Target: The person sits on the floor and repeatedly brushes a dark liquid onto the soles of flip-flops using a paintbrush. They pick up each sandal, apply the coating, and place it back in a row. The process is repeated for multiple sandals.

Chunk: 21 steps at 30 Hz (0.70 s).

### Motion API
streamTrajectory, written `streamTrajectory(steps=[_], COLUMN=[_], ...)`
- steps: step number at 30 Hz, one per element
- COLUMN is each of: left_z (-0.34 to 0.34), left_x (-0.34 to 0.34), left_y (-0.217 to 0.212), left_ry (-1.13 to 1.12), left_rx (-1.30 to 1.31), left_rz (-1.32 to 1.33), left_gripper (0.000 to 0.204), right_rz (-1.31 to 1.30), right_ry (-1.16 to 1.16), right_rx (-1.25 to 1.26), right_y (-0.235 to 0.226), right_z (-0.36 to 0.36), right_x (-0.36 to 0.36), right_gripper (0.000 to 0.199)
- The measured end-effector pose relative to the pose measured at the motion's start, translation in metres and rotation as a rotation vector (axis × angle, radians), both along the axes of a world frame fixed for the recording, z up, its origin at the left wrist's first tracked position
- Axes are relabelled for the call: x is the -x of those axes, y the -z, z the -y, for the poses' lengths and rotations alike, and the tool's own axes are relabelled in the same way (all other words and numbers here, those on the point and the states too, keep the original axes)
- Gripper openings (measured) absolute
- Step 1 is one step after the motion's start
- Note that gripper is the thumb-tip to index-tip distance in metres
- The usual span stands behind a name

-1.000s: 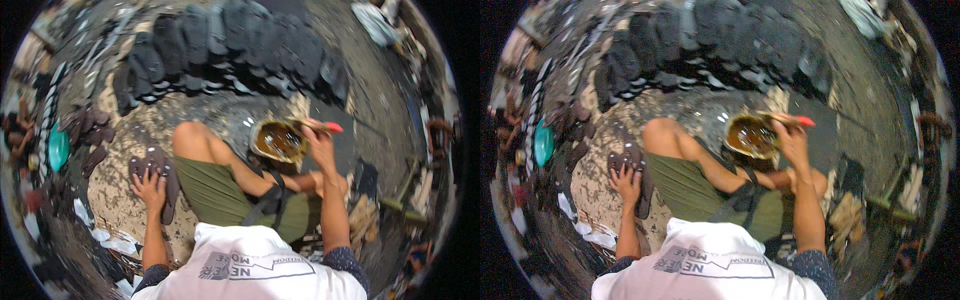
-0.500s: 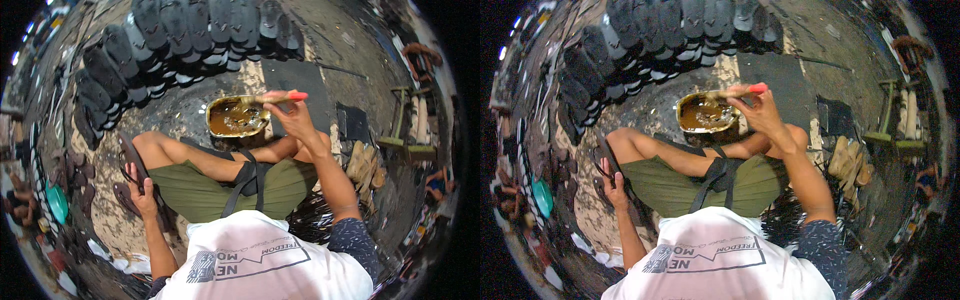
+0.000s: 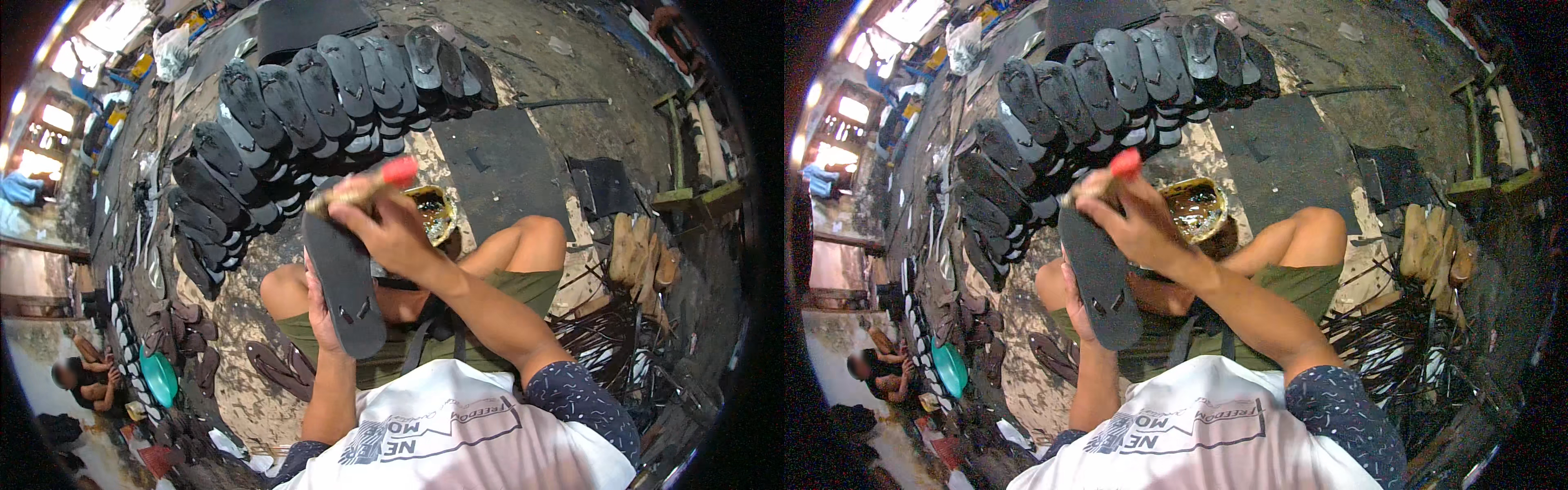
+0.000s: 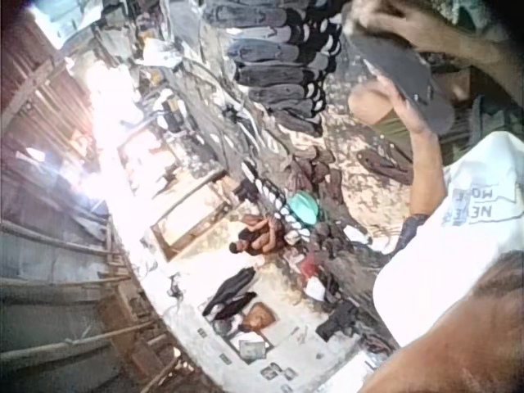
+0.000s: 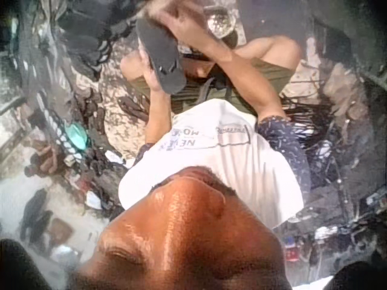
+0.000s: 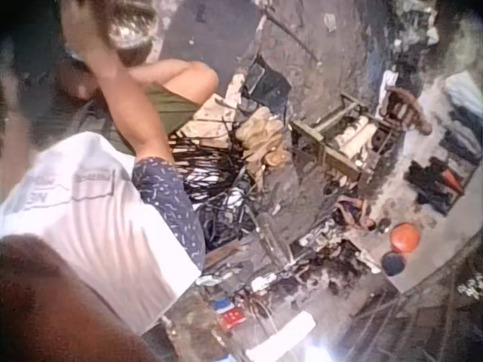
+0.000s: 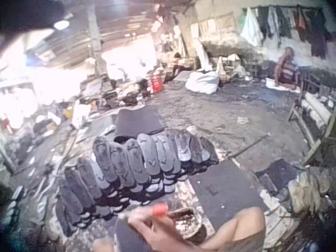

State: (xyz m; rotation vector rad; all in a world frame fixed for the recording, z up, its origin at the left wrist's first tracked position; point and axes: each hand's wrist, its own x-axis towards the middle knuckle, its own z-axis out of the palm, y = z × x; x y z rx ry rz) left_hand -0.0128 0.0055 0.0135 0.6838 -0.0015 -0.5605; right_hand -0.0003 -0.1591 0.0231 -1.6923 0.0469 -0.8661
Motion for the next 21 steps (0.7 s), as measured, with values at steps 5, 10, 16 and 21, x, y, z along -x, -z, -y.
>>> streamTrajectory(steps=[5,10,16,21], left_z=[-0.01,-0.009,-0.013,-0.015], left_x=[-0.011,0.006,0.001,0.01], left_y=[0.038,0.021,0.029,0.024], left_ry=[0.035,0.196,0.029,-0.025], left_rx=[0.07,-0.07,-0.079,-0.003], left_rz=[-0.077,0.238,0.161,0.077], left_gripper=[0.052,0.061,0.062,0.056], right_rz=[0.008,-0.165,-0.045,0.031], right_ry=[-0.269,0.038,-0.007,-0.065], right_rx=[-0.103,-0.173,-0.239,-0.079], right_y=[-0.007,-0.016,0.007,-0.024], right_z=[-0.02,0.055,0.021,0.049], right_x=[0.051,-0.003,0.029,0.004], right_gripper=[0.014,0.018,0.018,0.021])
